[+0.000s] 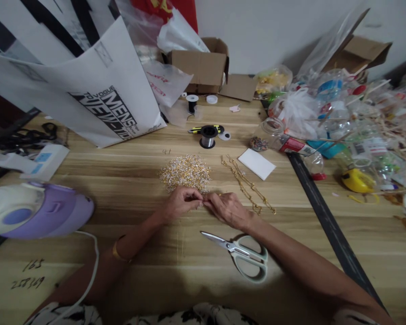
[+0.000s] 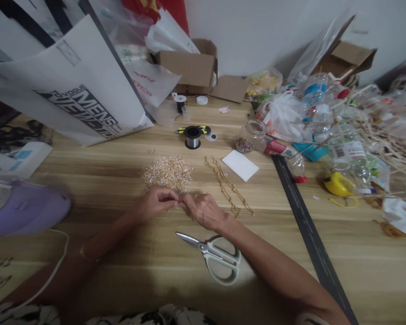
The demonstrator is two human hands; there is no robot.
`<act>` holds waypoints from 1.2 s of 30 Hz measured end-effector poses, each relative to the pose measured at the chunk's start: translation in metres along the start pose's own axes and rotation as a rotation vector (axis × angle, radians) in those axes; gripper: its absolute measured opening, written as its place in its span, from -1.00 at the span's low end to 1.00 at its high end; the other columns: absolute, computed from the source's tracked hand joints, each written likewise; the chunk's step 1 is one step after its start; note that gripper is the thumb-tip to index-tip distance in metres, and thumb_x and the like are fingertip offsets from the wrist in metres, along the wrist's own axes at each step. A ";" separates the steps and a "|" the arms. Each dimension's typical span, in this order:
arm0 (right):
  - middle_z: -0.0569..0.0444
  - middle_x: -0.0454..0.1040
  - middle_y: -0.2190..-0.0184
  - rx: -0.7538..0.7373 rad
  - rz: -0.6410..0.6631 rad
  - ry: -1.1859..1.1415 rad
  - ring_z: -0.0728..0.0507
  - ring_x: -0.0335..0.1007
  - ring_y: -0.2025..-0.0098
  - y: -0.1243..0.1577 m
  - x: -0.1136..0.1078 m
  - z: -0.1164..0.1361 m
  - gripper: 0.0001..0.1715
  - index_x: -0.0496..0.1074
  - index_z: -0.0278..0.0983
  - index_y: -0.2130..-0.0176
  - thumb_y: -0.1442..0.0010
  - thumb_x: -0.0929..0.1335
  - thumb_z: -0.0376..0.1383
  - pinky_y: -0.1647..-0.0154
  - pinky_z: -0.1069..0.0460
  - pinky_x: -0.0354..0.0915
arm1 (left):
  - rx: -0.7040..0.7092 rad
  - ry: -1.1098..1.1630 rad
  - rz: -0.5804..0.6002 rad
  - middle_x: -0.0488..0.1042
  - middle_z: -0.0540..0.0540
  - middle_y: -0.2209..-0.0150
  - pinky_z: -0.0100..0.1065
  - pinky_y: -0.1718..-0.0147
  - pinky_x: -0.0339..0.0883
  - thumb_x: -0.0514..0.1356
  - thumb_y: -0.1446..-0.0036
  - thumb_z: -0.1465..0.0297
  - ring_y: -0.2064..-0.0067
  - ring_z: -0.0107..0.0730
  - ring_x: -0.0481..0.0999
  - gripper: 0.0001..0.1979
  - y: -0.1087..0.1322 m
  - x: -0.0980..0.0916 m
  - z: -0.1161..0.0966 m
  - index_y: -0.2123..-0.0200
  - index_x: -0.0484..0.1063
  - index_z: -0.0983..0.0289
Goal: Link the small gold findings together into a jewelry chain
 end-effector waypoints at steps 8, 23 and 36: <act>-0.13 0.39 0.17 0.155 -0.110 -0.213 -0.10 0.37 0.22 -0.004 -0.017 -0.007 -0.83 0.24 -0.33 0.15 -0.30 0.16 -0.31 0.39 0.08 0.26 | -0.031 0.008 -0.007 0.42 0.02 0.51 -0.49 0.46 0.19 0.21 0.02 0.37 0.46 -0.52 0.35 -0.84 0.001 -0.003 -0.009 0.44 0.45 0.39; -0.07 0.41 0.15 -0.072 -0.066 -0.092 -0.05 0.37 0.20 0.002 -0.012 -0.003 -0.74 0.30 -0.32 0.04 -0.29 0.19 -0.39 0.37 0.11 0.27 | -0.041 0.071 -0.010 0.40 -0.02 0.55 -0.51 0.49 0.18 0.24 0.07 0.38 0.49 -0.55 0.33 -0.86 0.000 -0.003 -0.006 0.49 0.42 0.38; -0.03 0.42 0.23 -0.009 -0.037 -0.083 -0.03 0.37 0.28 -0.001 -0.010 -0.005 -0.84 0.32 -0.33 0.17 -0.29 0.19 -0.37 0.47 0.12 0.17 | -0.046 0.037 -0.010 0.41 0.00 0.56 -0.51 0.50 0.18 0.23 0.05 0.38 0.49 -0.54 0.34 -0.86 0.000 -0.001 -0.009 0.48 0.44 0.38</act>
Point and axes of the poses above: each hand's wrist, its own y-axis away from the middle knuckle, its own x-axis out of the palm, z = x × y, the point moved 4 cm from there along -y, towards the middle knuckle
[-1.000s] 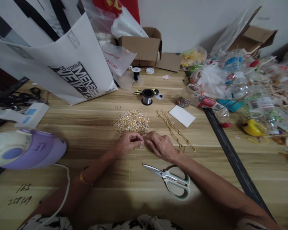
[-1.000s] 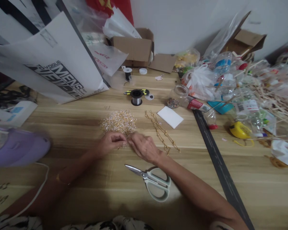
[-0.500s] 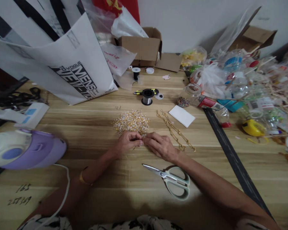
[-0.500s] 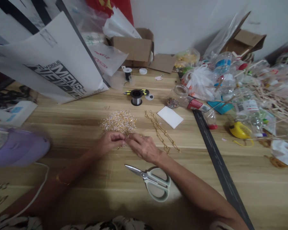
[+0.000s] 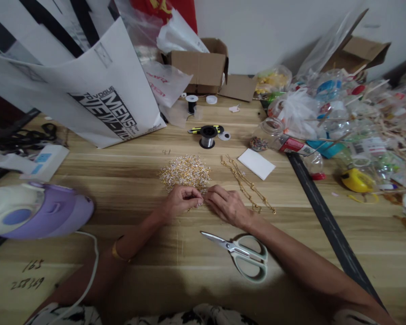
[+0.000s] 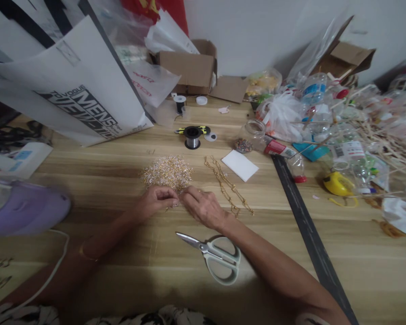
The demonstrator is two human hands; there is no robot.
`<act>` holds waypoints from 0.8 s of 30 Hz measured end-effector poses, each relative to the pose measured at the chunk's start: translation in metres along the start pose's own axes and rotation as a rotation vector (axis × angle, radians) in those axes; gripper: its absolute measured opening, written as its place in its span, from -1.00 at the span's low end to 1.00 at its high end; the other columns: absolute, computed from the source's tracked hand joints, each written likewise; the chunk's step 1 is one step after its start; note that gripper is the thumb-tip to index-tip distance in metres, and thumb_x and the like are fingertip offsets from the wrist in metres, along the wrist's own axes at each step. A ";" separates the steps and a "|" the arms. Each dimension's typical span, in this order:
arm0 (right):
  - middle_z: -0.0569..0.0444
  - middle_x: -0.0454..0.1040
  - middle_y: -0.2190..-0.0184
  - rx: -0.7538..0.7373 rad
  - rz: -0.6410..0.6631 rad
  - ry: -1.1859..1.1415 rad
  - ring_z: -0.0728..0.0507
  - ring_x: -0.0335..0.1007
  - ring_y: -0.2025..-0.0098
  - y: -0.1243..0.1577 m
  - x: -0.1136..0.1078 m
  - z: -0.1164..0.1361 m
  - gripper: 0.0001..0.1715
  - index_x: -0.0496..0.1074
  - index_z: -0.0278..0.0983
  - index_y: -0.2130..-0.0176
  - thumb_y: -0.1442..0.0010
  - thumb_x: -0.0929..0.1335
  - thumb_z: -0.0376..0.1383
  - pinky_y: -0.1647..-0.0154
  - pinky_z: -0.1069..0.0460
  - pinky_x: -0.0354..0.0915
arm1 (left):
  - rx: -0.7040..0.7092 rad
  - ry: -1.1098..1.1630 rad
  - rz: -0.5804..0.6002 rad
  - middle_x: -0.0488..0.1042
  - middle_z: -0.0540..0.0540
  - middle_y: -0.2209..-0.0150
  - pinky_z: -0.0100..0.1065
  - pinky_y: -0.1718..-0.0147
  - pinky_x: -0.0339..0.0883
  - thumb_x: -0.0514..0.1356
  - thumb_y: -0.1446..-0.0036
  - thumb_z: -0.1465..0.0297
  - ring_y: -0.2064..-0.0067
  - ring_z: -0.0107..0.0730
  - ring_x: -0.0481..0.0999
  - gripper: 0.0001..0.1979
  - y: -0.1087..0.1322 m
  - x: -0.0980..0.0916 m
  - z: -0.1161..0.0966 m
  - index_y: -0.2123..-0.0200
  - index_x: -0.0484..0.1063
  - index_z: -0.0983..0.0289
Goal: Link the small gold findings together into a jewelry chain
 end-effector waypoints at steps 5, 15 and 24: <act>-0.02 0.42 0.24 0.016 -0.005 -0.044 -0.02 0.37 0.29 -0.002 -0.001 0.001 -0.83 0.31 -0.33 0.16 -0.31 0.18 -0.34 0.44 0.13 0.19 | 0.006 -0.004 0.003 0.40 0.00 0.55 -0.51 0.50 0.18 0.23 0.05 0.37 0.49 -0.54 0.33 -0.84 0.000 0.000 0.001 0.48 0.44 0.38; -0.05 0.40 0.19 -0.029 -0.023 0.022 -0.03 0.38 0.27 0.001 -0.003 0.000 -0.80 0.31 -0.31 0.10 -0.29 0.20 -0.36 0.47 0.13 0.22 | -0.009 0.021 0.002 0.40 0.00 0.57 -0.50 0.49 0.20 0.22 0.03 0.37 0.49 -0.53 0.34 -0.85 0.000 0.000 -0.001 0.50 0.42 0.38; -0.15 0.38 0.08 -0.103 0.038 -0.037 -0.11 0.35 0.07 0.003 0.002 0.002 -0.74 0.24 -0.36 0.03 -0.29 0.15 -0.43 0.29 0.08 0.35 | 0.053 -0.091 0.027 0.35 -0.02 0.56 -0.52 0.51 0.15 0.18 0.00 0.36 0.50 -0.55 0.30 -0.83 0.000 0.001 0.004 0.51 0.39 0.37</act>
Point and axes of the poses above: each hand's wrist, its own y-axis away from the middle knuckle, its own x-axis out of the palm, z = x × y, the point moved 4 cm from there along -y, towards the middle knuckle
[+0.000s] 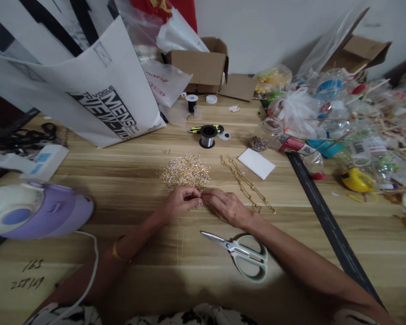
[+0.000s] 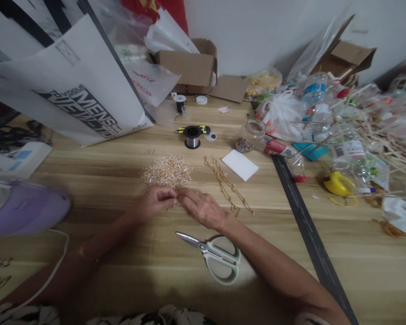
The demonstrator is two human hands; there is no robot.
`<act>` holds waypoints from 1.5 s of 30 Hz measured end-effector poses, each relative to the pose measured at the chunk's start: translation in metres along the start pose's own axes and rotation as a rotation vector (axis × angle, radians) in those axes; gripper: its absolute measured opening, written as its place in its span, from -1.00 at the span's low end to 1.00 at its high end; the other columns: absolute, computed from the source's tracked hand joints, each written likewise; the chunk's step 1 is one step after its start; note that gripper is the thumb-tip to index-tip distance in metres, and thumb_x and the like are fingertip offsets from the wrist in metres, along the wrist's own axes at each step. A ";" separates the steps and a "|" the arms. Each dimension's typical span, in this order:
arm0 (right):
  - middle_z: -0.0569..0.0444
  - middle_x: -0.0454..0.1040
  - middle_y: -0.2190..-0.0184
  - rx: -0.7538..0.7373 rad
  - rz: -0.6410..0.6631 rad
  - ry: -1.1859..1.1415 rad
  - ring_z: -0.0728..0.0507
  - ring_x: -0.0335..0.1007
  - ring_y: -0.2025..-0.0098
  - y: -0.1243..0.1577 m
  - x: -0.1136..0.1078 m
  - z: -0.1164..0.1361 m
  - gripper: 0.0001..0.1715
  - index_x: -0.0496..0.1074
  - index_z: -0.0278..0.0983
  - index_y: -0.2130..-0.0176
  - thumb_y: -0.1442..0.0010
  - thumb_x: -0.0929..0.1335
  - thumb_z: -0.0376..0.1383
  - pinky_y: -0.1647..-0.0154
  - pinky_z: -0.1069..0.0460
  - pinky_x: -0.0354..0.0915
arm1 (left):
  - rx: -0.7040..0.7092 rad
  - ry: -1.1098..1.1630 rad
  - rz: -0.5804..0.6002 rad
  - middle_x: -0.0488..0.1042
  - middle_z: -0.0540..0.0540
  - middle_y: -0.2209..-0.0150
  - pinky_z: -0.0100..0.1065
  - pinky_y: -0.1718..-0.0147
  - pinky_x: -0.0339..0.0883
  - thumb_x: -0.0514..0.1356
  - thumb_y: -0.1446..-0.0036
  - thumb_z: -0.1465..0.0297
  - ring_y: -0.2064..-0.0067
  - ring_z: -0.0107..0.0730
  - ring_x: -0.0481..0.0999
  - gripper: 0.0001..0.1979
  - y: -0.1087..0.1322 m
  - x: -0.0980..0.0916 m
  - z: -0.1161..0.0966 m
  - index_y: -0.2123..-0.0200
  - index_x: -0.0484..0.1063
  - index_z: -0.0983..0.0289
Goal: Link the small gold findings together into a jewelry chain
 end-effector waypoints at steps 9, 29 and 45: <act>-0.02 0.44 0.35 0.090 -0.025 -0.136 -0.05 0.38 0.34 0.000 0.004 -0.003 -0.85 0.25 -0.33 0.15 -0.30 0.16 -0.39 0.36 0.09 0.29 | 0.050 -0.105 -0.087 0.44 0.02 0.52 -0.50 0.48 0.22 0.17 0.01 0.43 0.46 -0.50 0.37 -0.90 0.002 0.003 -0.003 0.48 0.43 0.37; 0.12 0.38 0.47 0.467 -0.010 -0.738 0.04 0.27 0.52 -0.007 -0.001 -0.007 -0.81 0.23 -0.29 0.21 -0.32 0.14 -0.25 0.46 0.15 0.21 | 0.197 -0.322 -0.218 0.54 0.03 0.50 -0.52 0.48 0.25 0.14 -0.02 0.47 0.48 -0.49 0.45 -0.88 0.005 0.004 -0.015 0.46 0.48 0.32; 0.18 0.36 0.59 0.672 -0.039 -1.305 0.06 0.25 0.63 -0.011 0.010 -0.010 -0.66 0.22 -0.31 0.30 -0.20 0.28 -0.06 0.60 0.15 0.24 | 0.472 -0.585 -0.271 0.54 0.06 0.47 -0.47 0.36 0.29 0.12 -0.13 0.45 0.45 -0.49 0.46 -0.86 0.011 0.006 -0.012 0.43 0.46 0.27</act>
Point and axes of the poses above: each hand's wrist, its own y-axis away from the middle knuckle, its own x-axis out of the palm, z = x × y, the point moved 4 cm from there along -y, towards the middle knuckle
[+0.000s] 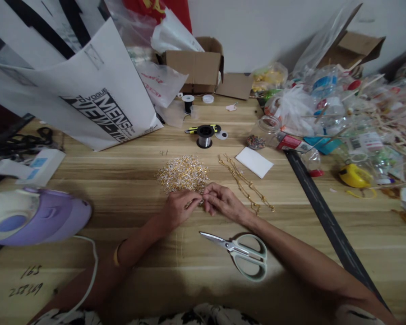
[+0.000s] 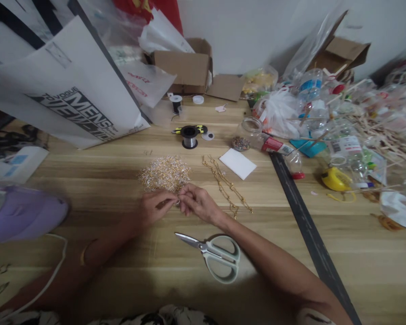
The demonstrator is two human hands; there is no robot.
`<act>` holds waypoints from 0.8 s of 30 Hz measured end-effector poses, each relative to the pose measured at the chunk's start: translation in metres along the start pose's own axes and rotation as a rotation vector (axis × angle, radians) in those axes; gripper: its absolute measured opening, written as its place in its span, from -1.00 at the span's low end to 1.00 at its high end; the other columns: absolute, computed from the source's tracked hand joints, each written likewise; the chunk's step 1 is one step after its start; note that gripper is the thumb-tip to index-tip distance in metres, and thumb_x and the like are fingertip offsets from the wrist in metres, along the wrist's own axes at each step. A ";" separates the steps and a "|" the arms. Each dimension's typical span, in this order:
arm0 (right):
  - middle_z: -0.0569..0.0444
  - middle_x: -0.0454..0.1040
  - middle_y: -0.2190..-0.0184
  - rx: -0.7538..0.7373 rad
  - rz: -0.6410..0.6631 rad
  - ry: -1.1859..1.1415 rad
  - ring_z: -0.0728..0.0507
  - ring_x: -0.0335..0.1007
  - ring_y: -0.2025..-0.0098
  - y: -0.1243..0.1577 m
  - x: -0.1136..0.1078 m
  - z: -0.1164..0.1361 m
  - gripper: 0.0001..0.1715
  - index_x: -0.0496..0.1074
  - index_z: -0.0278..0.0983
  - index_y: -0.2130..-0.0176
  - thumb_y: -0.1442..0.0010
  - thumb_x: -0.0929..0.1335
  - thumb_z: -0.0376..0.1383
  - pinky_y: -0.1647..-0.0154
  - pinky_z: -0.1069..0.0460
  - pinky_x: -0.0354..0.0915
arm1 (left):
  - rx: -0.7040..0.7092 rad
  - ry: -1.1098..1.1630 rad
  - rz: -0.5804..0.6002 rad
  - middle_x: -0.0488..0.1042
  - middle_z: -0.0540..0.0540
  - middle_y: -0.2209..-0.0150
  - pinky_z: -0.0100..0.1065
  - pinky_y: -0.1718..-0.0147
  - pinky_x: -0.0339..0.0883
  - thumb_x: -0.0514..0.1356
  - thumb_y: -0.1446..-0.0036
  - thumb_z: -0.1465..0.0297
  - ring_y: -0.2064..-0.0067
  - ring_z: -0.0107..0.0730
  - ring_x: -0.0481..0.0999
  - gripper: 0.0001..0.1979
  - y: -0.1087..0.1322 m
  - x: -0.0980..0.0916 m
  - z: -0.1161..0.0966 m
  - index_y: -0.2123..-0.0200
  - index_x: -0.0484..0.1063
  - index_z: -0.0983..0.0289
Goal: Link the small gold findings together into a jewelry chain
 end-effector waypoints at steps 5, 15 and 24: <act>0.19 0.37 0.61 0.033 -0.005 -0.037 0.06 0.25 0.65 -0.001 -0.001 0.002 -0.66 0.25 -0.32 0.35 -0.16 0.31 -0.08 0.63 0.16 0.25 | 0.066 0.030 -0.025 0.52 0.07 0.48 -0.47 0.38 0.28 0.12 -0.13 0.45 0.43 -0.47 0.46 -0.87 0.001 0.000 -0.001 0.42 0.45 0.27; 0.22 0.32 0.67 0.070 0.000 -0.033 0.09 0.18 0.69 -0.002 -0.003 -0.004 -0.65 0.28 -0.33 0.37 -0.16 0.31 -0.08 0.70 0.20 0.14 | 0.208 -0.087 0.025 0.53 0.10 0.41 -0.43 0.29 0.32 0.08 -0.17 0.49 0.34 -0.43 0.49 -0.85 0.005 0.002 -0.004 0.35 0.45 0.27; 0.25 0.27 0.69 0.115 0.006 -0.044 0.11 0.13 0.70 -0.002 -0.004 -0.005 -0.63 0.31 -0.34 0.38 -0.12 0.33 -0.05 0.71 0.22 0.11 | 0.509 -0.310 -0.017 0.54 0.16 0.28 -0.34 0.26 0.36 0.10 -0.15 0.51 0.25 -0.36 0.50 -0.85 0.008 -0.003 -0.013 0.23 0.44 0.29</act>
Point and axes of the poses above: each hand's wrist, its own y-axis away from the middle knuckle, its own x-axis out of the palm, z = x × y, the point moved 4 cm from there along -y, towards the middle knuckle
